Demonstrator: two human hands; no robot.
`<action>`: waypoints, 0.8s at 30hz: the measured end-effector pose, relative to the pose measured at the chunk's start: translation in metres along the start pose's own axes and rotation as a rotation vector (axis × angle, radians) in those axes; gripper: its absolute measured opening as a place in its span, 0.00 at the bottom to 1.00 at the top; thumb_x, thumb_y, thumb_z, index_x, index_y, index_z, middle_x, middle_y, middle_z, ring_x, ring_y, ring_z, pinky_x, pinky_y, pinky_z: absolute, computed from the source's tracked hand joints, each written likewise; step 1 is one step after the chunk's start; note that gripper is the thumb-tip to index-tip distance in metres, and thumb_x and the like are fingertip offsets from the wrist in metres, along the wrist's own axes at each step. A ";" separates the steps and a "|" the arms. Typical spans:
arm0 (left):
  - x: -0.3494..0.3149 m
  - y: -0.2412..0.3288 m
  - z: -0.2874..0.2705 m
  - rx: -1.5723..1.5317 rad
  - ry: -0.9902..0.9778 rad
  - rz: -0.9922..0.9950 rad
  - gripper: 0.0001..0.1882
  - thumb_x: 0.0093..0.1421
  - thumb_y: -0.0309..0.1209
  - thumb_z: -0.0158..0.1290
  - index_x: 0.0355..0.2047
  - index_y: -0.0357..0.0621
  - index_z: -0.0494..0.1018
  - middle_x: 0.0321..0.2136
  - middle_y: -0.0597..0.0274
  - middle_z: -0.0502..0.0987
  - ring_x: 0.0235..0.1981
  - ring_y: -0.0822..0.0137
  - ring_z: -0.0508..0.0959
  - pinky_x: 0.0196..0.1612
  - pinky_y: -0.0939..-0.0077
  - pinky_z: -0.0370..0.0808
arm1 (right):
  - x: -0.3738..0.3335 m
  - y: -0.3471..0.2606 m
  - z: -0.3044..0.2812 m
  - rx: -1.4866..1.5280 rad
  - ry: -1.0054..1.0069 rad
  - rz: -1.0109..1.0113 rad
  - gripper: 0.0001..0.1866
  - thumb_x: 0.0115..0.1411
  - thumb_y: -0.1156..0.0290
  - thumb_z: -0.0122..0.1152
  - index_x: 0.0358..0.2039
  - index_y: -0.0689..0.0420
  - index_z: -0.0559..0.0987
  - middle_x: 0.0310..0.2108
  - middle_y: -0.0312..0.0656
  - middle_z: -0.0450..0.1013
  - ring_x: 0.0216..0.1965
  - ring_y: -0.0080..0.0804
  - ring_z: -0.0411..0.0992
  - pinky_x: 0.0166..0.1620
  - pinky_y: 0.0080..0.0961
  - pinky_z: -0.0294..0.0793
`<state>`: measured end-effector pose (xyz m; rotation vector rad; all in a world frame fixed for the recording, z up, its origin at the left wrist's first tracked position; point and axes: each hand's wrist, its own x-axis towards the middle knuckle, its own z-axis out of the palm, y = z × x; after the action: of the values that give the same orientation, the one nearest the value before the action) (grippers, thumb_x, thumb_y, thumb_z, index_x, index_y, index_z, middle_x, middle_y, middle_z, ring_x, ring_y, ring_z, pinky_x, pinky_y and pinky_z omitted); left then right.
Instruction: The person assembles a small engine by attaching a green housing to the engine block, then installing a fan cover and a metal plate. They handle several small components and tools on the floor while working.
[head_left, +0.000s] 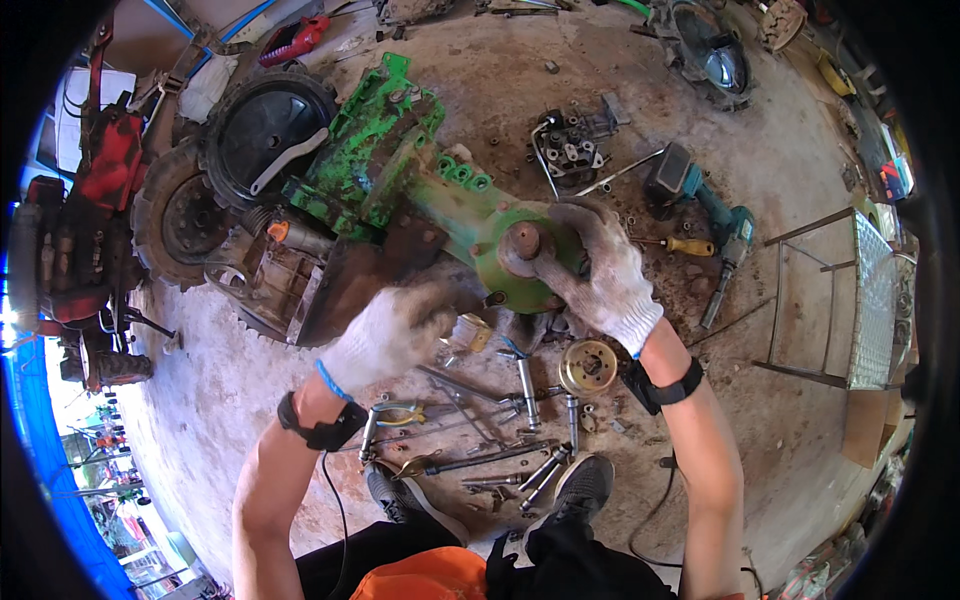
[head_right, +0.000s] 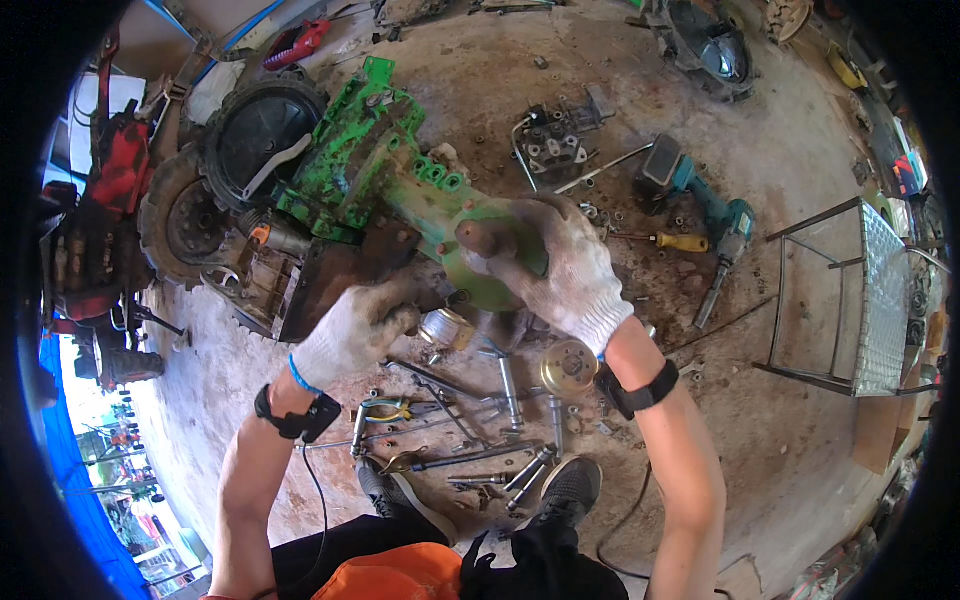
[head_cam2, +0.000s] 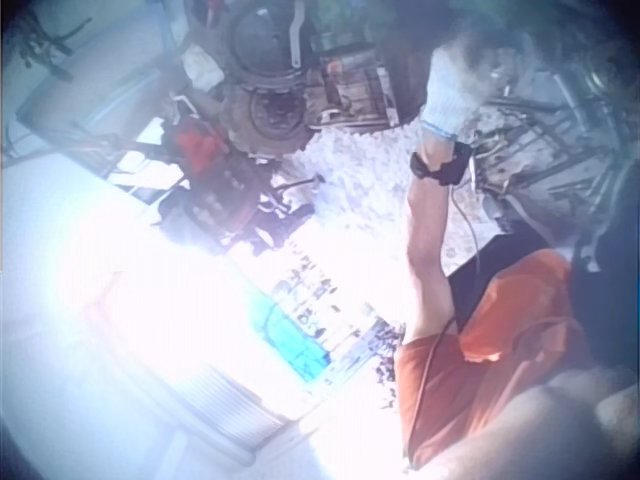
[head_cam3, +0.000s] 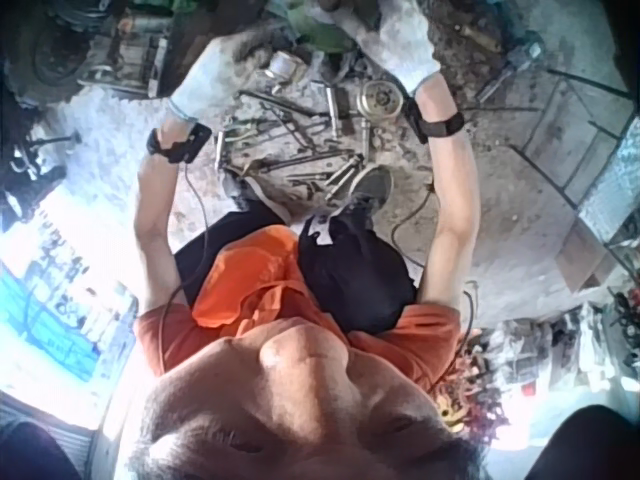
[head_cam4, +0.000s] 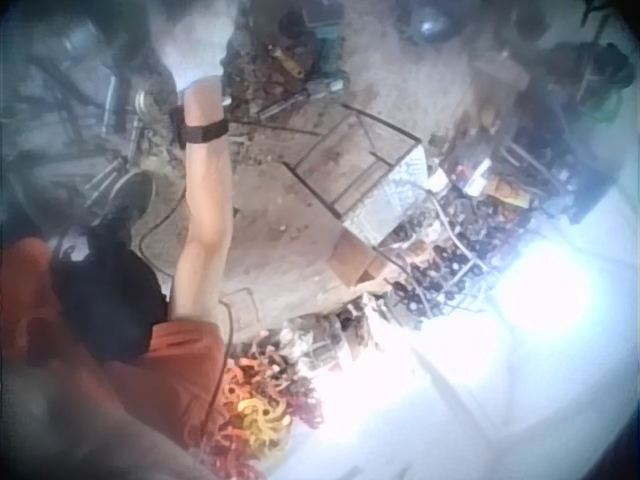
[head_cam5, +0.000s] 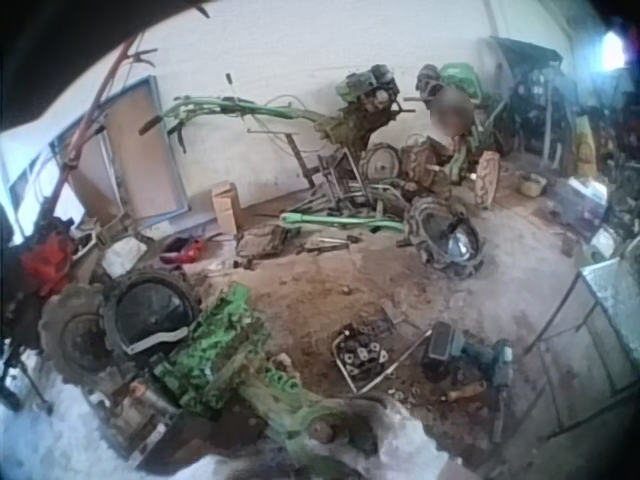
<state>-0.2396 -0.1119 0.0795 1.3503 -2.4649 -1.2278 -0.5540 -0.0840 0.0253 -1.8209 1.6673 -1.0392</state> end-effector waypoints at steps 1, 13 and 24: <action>0.006 -0.002 -0.007 0.024 -0.049 0.010 0.17 0.73 0.26 0.57 0.60 0.35 0.82 0.46 0.39 0.88 0.46 0.45 0.90 0.52 0.57 0.85 | 0.004 0.000 0.003 0.018 -0.039 0.026 0.39 0.59 0.47 0.83 0.65 0.52 0.81 0.67 0.56 0.74 0.68 0.60 0.75 0.70 0.54 0.78; 0.027 -0.008 -0.006 0.059 -0.181 -0.057 0.21 0.81 0.45 0.53 0.52 0.37 0.83 0.42 0.33 0.85 0.46 0.33 0.85 0.50 0.46 0.81 | 0.017 0.014 0.026 -0.031 -0.070 -0.129 0.35 0.59 0.52 0.81 0.65 0.46 0.82 0.70 0.55 0.73 0.69 0.63 0.75 0.72 0.54 0.76; 0.034 -0.010 -0.004 -0.066 -0.230 -0.170 0.24 0.82 0.46 0.53 0.47 0.34 0.83 0.35 0.39 0.83 0.36 0.49 0.83 0.44 0.54 0.80 | 0.034 0.003 0.037 -0.142 0.035 -0.314 0.26 0.57 0.53 0.79 0.52 0.51 0.84 0.59 0.50 0.80 0.59 0.58 0.78 0.60 0.56 0.80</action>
<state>-0.2520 -0.1419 0.0660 1.5053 -2.4693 -1.5698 -0.5276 -0.1230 0.0081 -2.2222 1.5406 -1.1070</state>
